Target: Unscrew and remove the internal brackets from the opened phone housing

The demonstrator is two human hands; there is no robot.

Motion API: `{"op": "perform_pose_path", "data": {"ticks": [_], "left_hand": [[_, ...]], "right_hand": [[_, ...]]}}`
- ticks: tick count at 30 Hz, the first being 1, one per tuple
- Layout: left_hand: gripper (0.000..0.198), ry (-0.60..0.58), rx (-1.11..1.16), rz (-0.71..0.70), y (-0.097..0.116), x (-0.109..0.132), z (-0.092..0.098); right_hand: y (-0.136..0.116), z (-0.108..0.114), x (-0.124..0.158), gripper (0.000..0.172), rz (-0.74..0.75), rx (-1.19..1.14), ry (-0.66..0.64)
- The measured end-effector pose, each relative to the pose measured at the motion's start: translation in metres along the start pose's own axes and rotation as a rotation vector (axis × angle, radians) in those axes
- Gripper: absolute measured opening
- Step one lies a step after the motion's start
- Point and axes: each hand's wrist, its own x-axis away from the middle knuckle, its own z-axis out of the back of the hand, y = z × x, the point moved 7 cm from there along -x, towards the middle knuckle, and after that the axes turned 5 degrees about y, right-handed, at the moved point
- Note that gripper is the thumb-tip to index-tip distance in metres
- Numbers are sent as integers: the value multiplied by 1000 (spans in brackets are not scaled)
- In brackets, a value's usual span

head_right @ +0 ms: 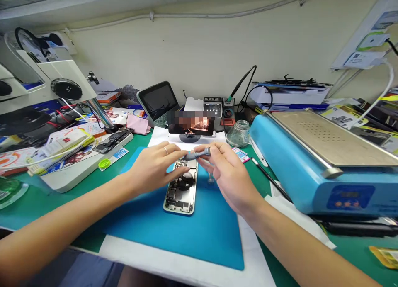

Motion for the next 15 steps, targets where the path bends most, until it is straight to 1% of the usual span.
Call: {"op": "perform_pose_path", "data": {"ticks": [2,4,6,9,10,12,13,15], "left_hand": [[28,32,2,17,7,3,4],[22,60,25,35,12,5,7],[18,84,66,58,14,7,11],[21,116,132,90,15,10,16],[22,124,153,91,16,11,18],[25,138,186,80,17,13,19],[25,144,199,72,18,14,19],[21,157,213,59,20,17,17]], "right_hand": [[-3,-6,4,27,-22,-36,-28],[-4,-7,7,29,-14,-32,-29],[-5,-5,10,28,46,-13,-11],[-5,-5,18,26,187,58,-16],[-4,-6,21,32,229,97,-27],[-2,-9,26,50,294,194,-41],[0,-10,28,55,315,242,-41],[2,-15,29,58,330,319,-47]]}}
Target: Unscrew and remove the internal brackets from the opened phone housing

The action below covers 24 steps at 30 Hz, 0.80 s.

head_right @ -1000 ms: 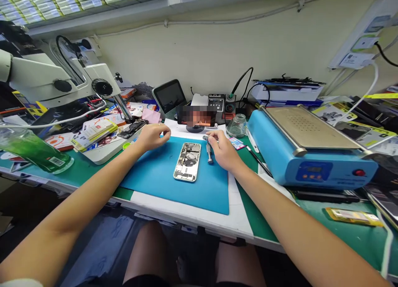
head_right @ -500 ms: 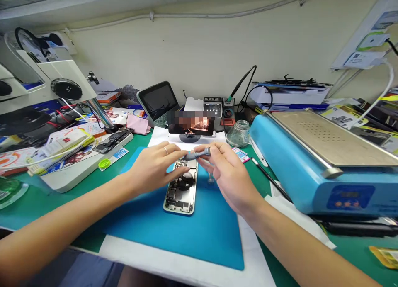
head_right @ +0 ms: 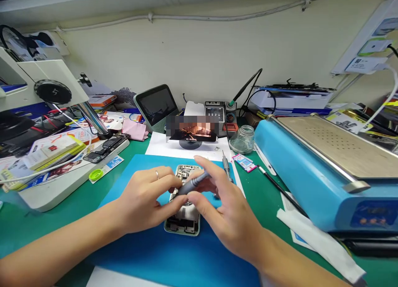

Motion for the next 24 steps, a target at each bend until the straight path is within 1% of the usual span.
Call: {"op": "perform_pose_path", "data": {"ticks": [2,4,6,7,8,11,13,15,18,20,21,22,23,24], "left_hand": [[15,12,4,-8,1,3,-2],[21,18,16,-6,-1,4,-3],[18,5,95,2,-9,2,1],[21,1,174,0,-16,0,4],[27,-21,264,10,-25,-2,7],[35,-16,281,111,-72,-7,17],[32,-12,282,183,-103,-7,19],[27,-28,301,222,-123,-5,14],[22,-73,352,257,-135,-2,2],[21,-90,385,282,-137,-1,-4],[20,-93,398,296,-138,0,-6],[20,-95,410,309,-140,0,-6],[20,-96,421,321,-141,0,-7],[20,-98,430,331,-142,0,-7]], "right_hand": [[0,-6,-1,58,1,30,-32],[-1,-10,-4,57,-5,23,-55],[-2,-9,-7,57,-22,-19,-25],[-1,-7,-8,56,-36,-48,10],[0,-4,-9,54,-52,-72,55],[2,4,-12,44,-43,-59,166],[2,4,-16,42,26,-7,189],[1,-2,-21,44,100,35,176],[-2,-13,-27,46,148,57,156],[-8,-17,-27,44,158,89,143],[-13,-18,-25,41,186,111,142],[-14,-22,-23,35,173,181,69],[-14,-24,-20,34,175,234,23],[-18,-25,-15,43,232,228,-31]]}}
